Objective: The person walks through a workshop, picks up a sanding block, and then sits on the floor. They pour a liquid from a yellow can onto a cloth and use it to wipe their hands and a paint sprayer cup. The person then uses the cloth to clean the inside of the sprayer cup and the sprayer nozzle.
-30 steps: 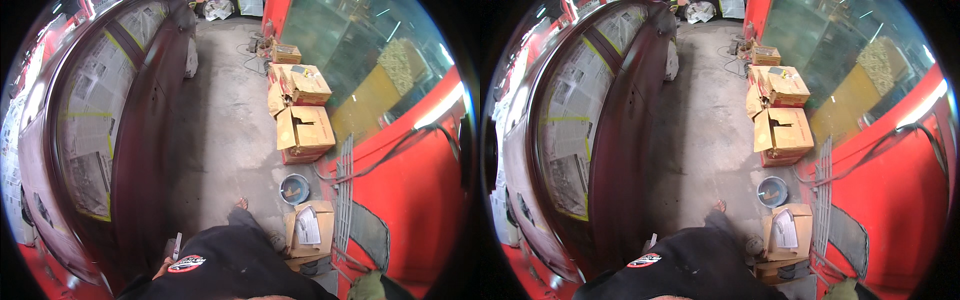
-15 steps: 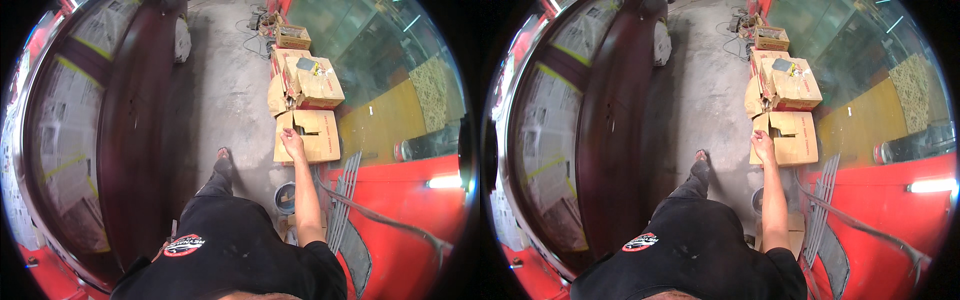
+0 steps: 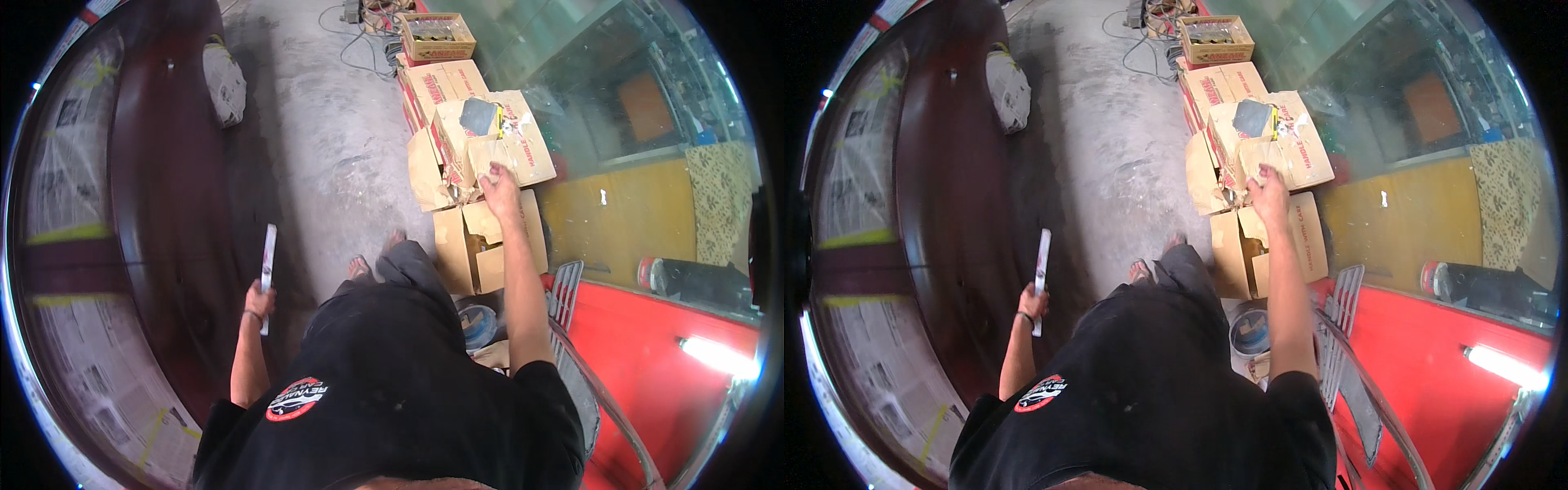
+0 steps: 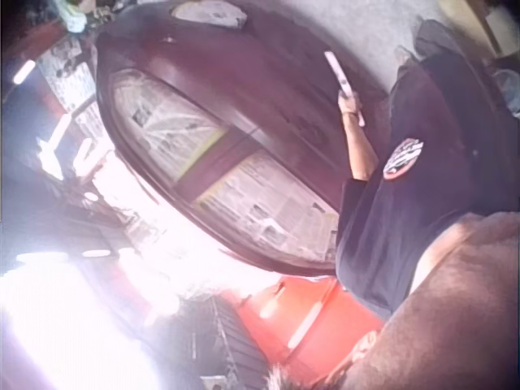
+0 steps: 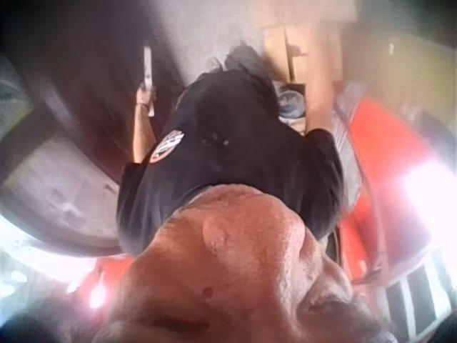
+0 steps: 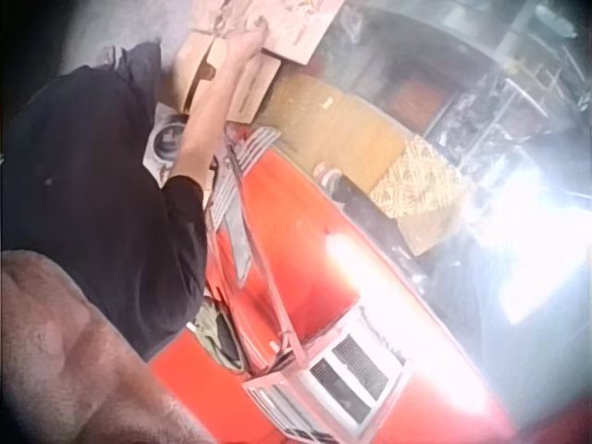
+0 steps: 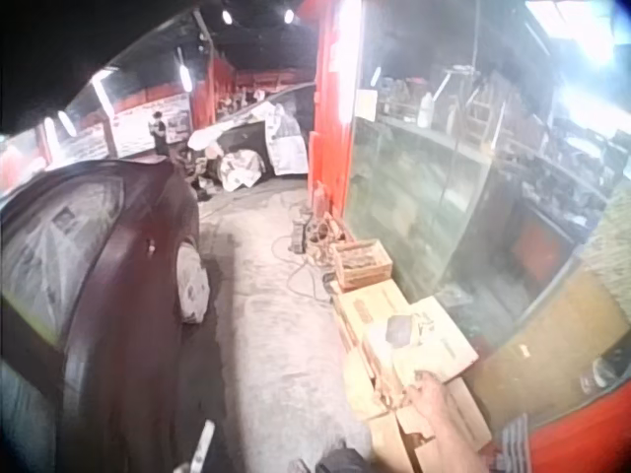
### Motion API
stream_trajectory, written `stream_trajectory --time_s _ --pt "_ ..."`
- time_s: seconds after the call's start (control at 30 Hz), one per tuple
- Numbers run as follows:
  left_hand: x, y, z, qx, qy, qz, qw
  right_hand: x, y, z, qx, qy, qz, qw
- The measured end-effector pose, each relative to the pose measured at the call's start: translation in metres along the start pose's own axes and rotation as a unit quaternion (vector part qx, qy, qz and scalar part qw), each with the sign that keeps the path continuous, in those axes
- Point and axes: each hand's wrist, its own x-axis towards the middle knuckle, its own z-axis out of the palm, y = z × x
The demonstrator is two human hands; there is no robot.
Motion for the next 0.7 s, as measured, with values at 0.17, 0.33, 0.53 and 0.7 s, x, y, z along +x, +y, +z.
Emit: stream_trajectory --time_s 0.17,0.33,0.53,0.7 --pt "0.058 0.113 0.004 -0.037 0.015 0.037 0.999 0.122 -0.003 -0.005 -0.143 -0.029 -0.030 0.989" --pt "0.031 0.088 0.012 0.051 0.072 -0.102 0.991 0.207 -0.005 0.012 -0.266 -0.075 -0.034 0.960" --pt "-0.016 0.075 0.012 0.166 0.019 -0.197 0.966 0.260 -0.003 0.013 -0.275 -0.154 0.011 0.949" --pt "0.019 0.113 -0.001 0.212 -0.002 -0.182 0.960 0.294 0.034 0.016 -0.213 -0.148 0.026 0.965"
